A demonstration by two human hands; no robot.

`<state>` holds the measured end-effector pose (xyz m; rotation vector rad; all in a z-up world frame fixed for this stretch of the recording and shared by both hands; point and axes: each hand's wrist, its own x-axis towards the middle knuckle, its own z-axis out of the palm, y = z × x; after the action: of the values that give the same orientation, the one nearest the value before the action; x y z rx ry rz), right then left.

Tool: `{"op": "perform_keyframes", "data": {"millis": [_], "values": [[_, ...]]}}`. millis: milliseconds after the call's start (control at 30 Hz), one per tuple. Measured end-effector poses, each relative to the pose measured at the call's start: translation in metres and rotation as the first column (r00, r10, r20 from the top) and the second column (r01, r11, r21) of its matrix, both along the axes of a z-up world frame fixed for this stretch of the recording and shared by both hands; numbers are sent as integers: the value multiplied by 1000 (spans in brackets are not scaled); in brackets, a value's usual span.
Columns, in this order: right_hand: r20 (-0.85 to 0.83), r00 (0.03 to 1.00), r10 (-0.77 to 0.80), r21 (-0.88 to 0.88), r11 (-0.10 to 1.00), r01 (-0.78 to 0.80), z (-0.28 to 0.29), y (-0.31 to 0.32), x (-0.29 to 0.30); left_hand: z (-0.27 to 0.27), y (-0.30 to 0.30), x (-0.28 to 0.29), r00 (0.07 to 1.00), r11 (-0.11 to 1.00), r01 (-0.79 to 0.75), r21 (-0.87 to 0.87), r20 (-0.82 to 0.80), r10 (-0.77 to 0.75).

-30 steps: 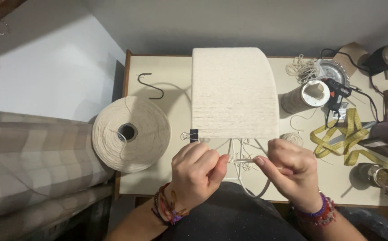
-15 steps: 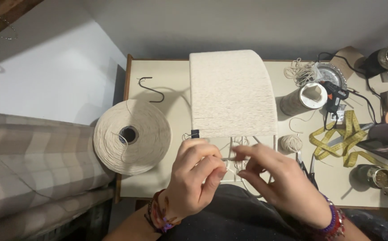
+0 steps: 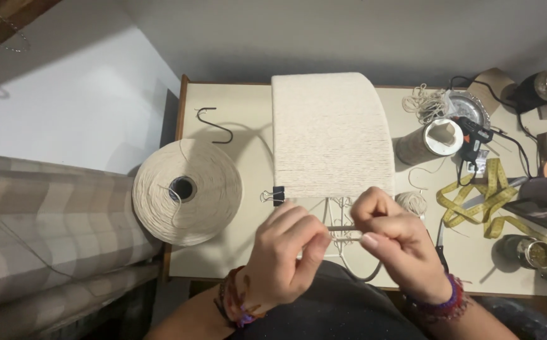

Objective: Wrapping twine around a wire frame to create a lampshade

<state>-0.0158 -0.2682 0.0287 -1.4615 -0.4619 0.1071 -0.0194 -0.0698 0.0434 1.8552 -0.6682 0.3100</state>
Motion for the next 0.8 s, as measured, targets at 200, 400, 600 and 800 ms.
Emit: {"op": "perform_keyframes", "data": {"millis": [200,400,600,800], "values": [[-266,933,245,616,787,-31,-6,-6,2,-16,3,1,993,987,50,150,101,-66],[-363,893,265,450,889,-80,-8,-6,6,-28,-2,4,970,987,-51,151,242,13],[-342,925,163,371,928,-27,7,3,7,-40,-7,4,960,975,-171,140,246,133],[-341,932,120,342,940,4,5,2,6,-38,-5,6,941,967,-203,157,303,149]]}}
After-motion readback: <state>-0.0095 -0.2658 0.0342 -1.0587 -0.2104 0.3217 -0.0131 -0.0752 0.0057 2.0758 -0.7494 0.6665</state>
